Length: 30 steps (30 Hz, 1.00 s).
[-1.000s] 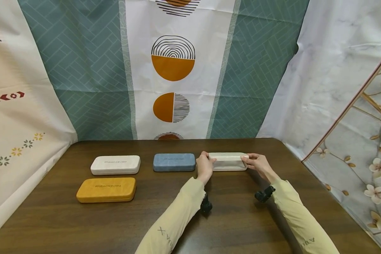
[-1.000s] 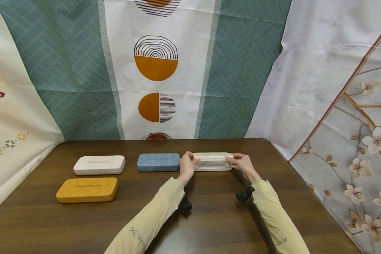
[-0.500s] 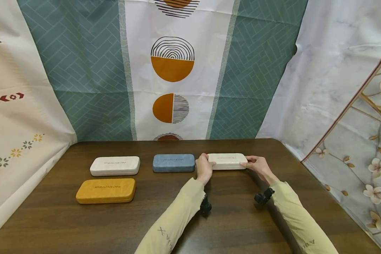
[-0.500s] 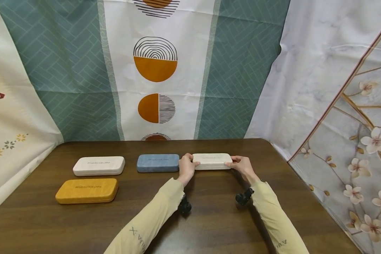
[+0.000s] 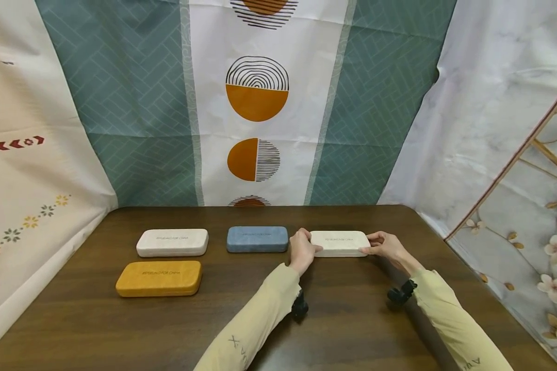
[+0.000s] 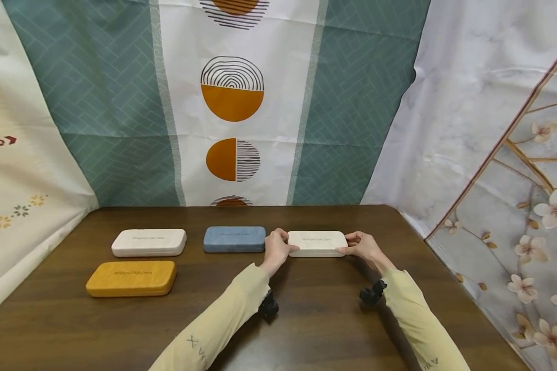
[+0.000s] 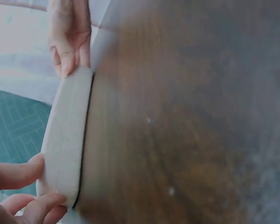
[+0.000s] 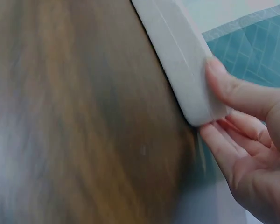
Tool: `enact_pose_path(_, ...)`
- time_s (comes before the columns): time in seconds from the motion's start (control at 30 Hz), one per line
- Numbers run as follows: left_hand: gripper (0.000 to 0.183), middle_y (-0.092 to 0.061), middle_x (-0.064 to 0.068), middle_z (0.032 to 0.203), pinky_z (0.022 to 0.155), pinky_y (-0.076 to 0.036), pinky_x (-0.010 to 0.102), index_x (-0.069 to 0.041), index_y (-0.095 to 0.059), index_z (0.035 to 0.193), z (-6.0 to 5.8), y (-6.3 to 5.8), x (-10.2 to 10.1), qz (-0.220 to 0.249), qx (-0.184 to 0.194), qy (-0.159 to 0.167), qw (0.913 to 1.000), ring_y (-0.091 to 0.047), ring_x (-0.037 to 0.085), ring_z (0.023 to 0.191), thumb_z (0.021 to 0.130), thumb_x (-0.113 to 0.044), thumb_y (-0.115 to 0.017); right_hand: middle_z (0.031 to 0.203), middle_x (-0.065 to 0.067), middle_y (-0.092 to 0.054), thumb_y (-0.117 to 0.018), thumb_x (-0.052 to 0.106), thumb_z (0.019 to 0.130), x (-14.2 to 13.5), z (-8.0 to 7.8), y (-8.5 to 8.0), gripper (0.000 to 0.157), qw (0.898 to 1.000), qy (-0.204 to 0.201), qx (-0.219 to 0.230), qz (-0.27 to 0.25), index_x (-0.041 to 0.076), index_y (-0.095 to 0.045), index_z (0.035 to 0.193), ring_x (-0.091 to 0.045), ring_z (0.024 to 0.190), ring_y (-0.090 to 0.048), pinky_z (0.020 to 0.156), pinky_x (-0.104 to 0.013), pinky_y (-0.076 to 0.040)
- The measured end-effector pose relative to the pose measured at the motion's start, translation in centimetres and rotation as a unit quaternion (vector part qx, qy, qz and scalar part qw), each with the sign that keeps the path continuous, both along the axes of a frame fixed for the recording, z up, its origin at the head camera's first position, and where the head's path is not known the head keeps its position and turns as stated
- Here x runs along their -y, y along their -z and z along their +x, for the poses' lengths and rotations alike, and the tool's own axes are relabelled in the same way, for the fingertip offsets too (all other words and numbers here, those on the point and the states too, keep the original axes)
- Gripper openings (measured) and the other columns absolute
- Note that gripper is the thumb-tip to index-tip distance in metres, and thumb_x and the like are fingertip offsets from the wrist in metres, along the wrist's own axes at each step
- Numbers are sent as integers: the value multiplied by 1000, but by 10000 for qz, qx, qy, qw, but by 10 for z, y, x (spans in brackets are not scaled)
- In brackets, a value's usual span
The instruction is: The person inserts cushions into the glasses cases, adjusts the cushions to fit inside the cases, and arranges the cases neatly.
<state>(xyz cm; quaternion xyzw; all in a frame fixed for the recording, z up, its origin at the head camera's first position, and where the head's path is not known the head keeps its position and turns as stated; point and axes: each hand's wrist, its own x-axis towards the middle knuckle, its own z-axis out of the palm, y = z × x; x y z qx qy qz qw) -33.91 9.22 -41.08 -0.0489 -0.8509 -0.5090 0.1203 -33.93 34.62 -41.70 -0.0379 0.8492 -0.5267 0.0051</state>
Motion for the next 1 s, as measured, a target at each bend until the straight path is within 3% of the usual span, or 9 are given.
enact_pose_path(0.17,38,-46,2,66,62,-43,27,0,-52,76,6,-2,6,-103,238,394,9989,-50,22,70,58,-5,-85,109,-22,-56,-77,12,72,-8,6,1,55,9997,-210,-42,151,-12,-49,112,-28,100,-54,73,-27,-47)
enact_pose_path(0.33,39,-46,2,67,57,-42,25,-2,-52,75,9,-2,15,-218,433,567,9972,-47,18,65,56,-5,-86,111,-23,-55,-76,9,73,-14,10,1,51,9973,-737,39,-10,-13,-49,110,-26,100,-54,75,-27,-47)
enact_pose_path(0.53,39,-46,6,69,46,-45,22,0,-51,76,15,-3,25,424,851,1024,9902,-50,13,50,56,3,-84,116,-26,-50,-74,6,75,-20,15,-1,47,9918,-1272,92,-66,-12,-48,110,-23,105,-51,78,-27,-46)
enact_pose_path(0.67,38,-46,9,76,48,-49,25,2,-51,79,20,-4,33,863,1157,1269,9814,-51,14,53,57,8,-81,117,-24,-51,-74,7,75,-20,14,0,45,9897,-1419,187,-31,-10,-49,109,-22,105,-51,78,-27,-45)
enact_pose_path(1.0,38,-49,14,81,53,-51,30,4,-51,83,31,-3,62,993,1426,1649,9709,-51,18,60,59,9,-79,115,-22,-53,-77,9,71,-1,17,-1,41,9842,-1759,157,100,-6,-53,101,-35,109,-48,82,-31,-44)
